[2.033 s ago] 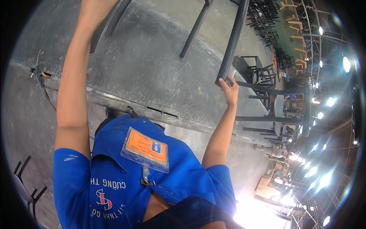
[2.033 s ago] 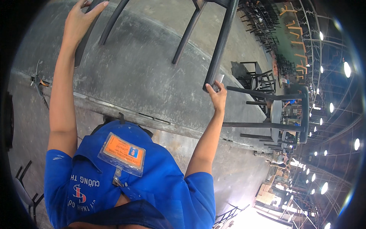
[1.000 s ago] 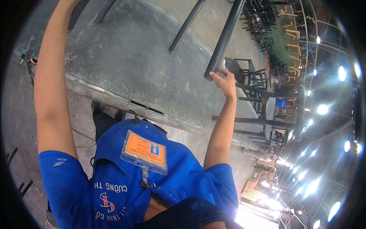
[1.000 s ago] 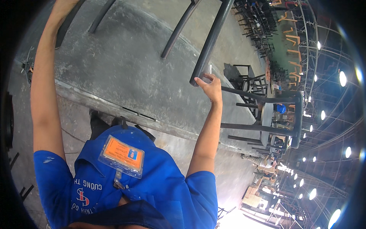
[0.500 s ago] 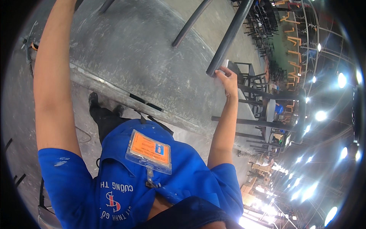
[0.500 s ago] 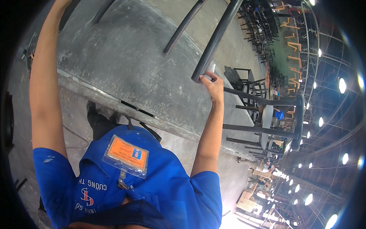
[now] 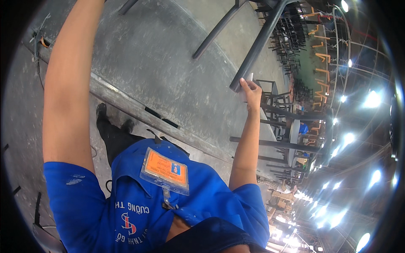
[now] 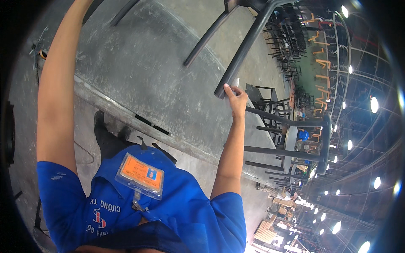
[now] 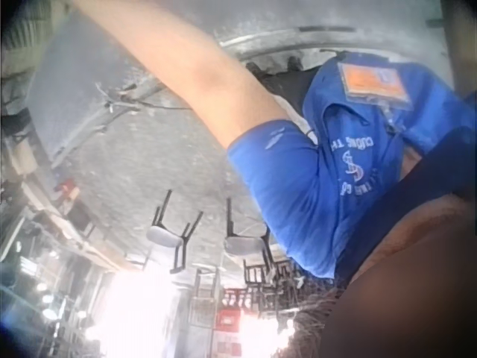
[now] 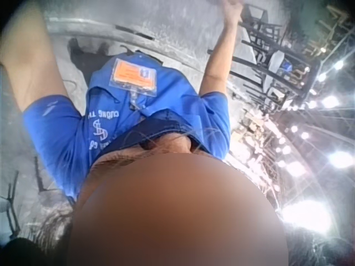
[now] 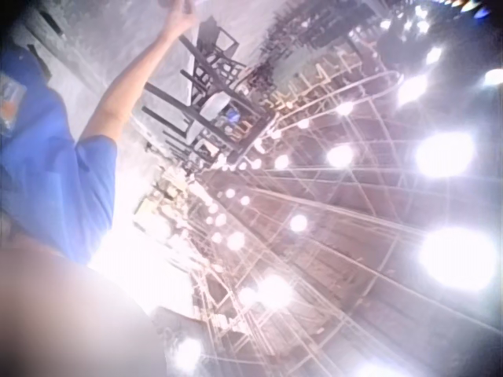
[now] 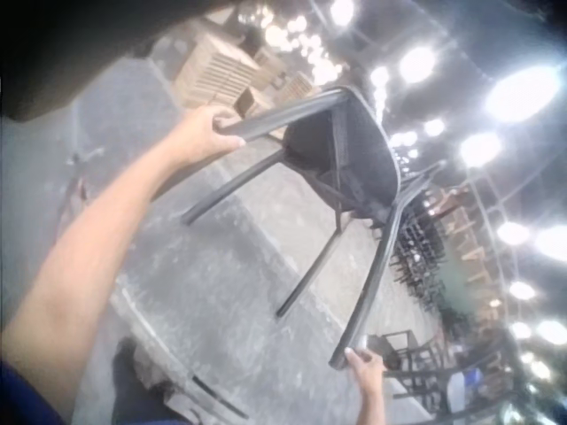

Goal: The person sands a black chair using a sanding block, moving it across the seat, legs, and backrest. The chair is repeatedly repositioned and turned over to access different surfaces. The person continues sanding multiple areas of the chair throughout the clip.

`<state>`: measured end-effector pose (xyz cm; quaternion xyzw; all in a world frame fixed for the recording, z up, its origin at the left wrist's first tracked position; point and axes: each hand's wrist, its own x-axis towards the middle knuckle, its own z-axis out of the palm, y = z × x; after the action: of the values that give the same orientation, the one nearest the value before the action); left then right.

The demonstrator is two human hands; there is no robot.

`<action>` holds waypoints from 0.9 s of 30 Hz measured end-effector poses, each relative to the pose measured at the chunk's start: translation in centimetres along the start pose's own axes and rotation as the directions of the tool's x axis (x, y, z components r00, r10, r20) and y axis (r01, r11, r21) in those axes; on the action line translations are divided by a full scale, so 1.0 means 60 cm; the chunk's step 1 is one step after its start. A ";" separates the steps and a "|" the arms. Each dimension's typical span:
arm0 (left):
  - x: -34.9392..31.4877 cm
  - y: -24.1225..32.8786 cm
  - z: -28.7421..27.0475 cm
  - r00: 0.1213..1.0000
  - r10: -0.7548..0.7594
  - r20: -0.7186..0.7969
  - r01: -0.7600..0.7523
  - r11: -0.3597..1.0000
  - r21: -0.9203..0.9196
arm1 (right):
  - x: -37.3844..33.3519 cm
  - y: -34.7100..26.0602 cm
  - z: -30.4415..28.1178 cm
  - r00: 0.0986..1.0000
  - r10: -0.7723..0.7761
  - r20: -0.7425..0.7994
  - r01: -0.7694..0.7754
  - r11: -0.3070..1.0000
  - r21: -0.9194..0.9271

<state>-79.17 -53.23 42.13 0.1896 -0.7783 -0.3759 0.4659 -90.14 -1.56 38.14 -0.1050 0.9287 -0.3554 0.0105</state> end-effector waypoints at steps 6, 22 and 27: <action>-0.024 0.006 -0.012 0.999 0.030 -0.031 -0.033 0.996 -0.087 | 0.005 0.025 -0.009 0.990 0.053 0.133 -0.078 0.978 0.192; -0.110 -0.036 -0.067 0.997 -0.035 -0.063 0.039 0.997 0.061 | 0.046 -0.008 0.059 0.985 -0.043 -0.165 0.085 0.962 0.259; -0.153 -0.034 -0.086 0.989 -0.086 -0.119 0.082 0.996 -0.031 | 0.088 -0.041 0.083 0.993 -0.036 -0.110 0.082 0.888 0.452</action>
<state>-70.26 -50.76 36.71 0.2383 -0.7353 -0.3933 0.4979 -94.38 -7.67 36.32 -0.1100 0.8151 -0.5683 -0.0217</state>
